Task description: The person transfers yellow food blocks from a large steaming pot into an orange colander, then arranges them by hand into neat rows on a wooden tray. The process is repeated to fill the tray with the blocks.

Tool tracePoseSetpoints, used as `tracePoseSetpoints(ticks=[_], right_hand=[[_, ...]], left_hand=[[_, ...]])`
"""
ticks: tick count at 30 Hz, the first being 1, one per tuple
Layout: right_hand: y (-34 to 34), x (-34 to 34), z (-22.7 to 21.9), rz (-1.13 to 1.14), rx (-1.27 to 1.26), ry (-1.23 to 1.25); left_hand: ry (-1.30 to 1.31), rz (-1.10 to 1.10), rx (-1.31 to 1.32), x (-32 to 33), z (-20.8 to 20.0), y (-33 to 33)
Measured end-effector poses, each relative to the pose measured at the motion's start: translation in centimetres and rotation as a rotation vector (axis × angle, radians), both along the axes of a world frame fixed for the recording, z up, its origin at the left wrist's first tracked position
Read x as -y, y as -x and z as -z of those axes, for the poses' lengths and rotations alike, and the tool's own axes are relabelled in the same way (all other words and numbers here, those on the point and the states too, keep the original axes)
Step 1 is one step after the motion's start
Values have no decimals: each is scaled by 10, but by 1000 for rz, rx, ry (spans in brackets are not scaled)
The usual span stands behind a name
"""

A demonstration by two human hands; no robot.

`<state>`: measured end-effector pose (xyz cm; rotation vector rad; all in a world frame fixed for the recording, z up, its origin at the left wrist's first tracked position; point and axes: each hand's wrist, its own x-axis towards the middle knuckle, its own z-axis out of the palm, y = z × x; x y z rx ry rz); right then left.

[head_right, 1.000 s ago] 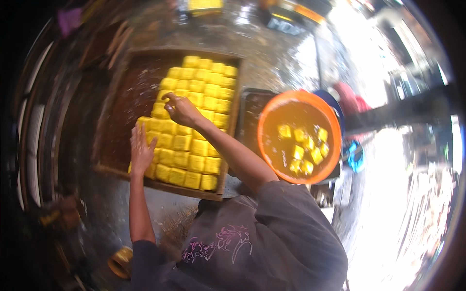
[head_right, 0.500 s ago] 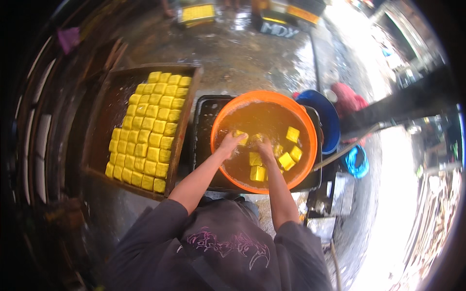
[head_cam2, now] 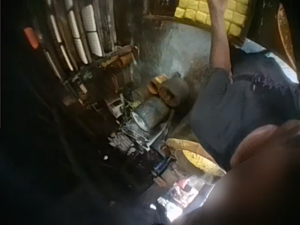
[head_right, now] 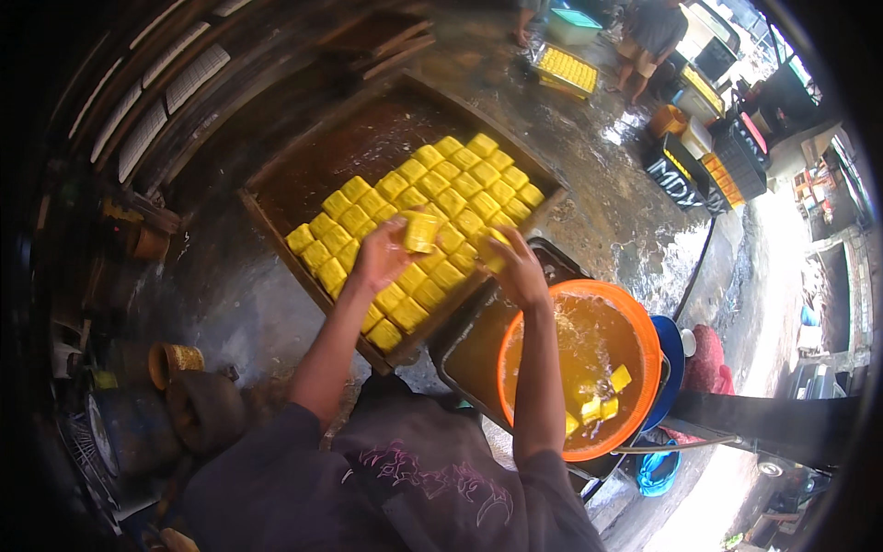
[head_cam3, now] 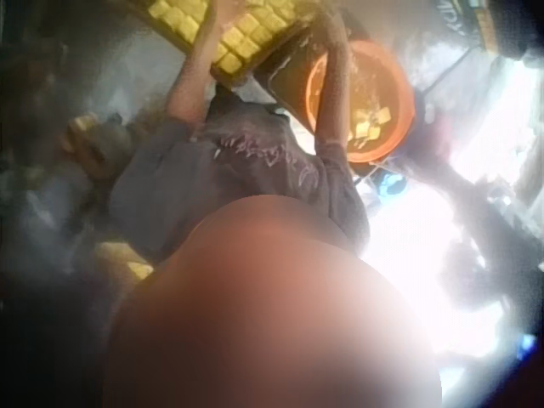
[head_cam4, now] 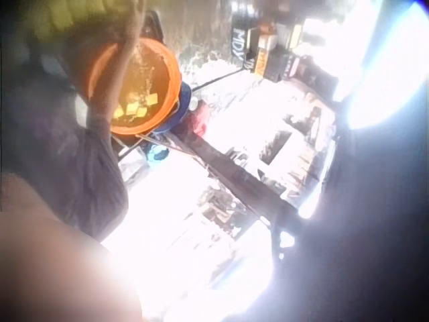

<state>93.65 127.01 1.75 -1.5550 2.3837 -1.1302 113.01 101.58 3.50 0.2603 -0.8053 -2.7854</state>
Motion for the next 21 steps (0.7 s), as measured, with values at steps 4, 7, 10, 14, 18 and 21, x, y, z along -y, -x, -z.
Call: tracePoseSetpoints(ticks=[4, 7, 10, 14, 18, 21], right_hand=[[18, 260, -25, -291, 497, -53], [26, 394, -19, -415, -142, -409], [45, 433, -17, -324, 547, -471], [79, 417, -8, -109, 1323, -5], [108, 436, 9, -290, 272, -323], [107, 451, 18, -262, 101, -701]], left_hand=[[236, -354, 331, 136, 8, -35], [408, -509, 543, 208, 17, -21], [355, -344, 412, 264, 24, 15], [980, -233, 343, 284, 59, 58], [1301, -87, 318, 285, 98, 73], [1224, -255, 236, 295, 111, 87]])
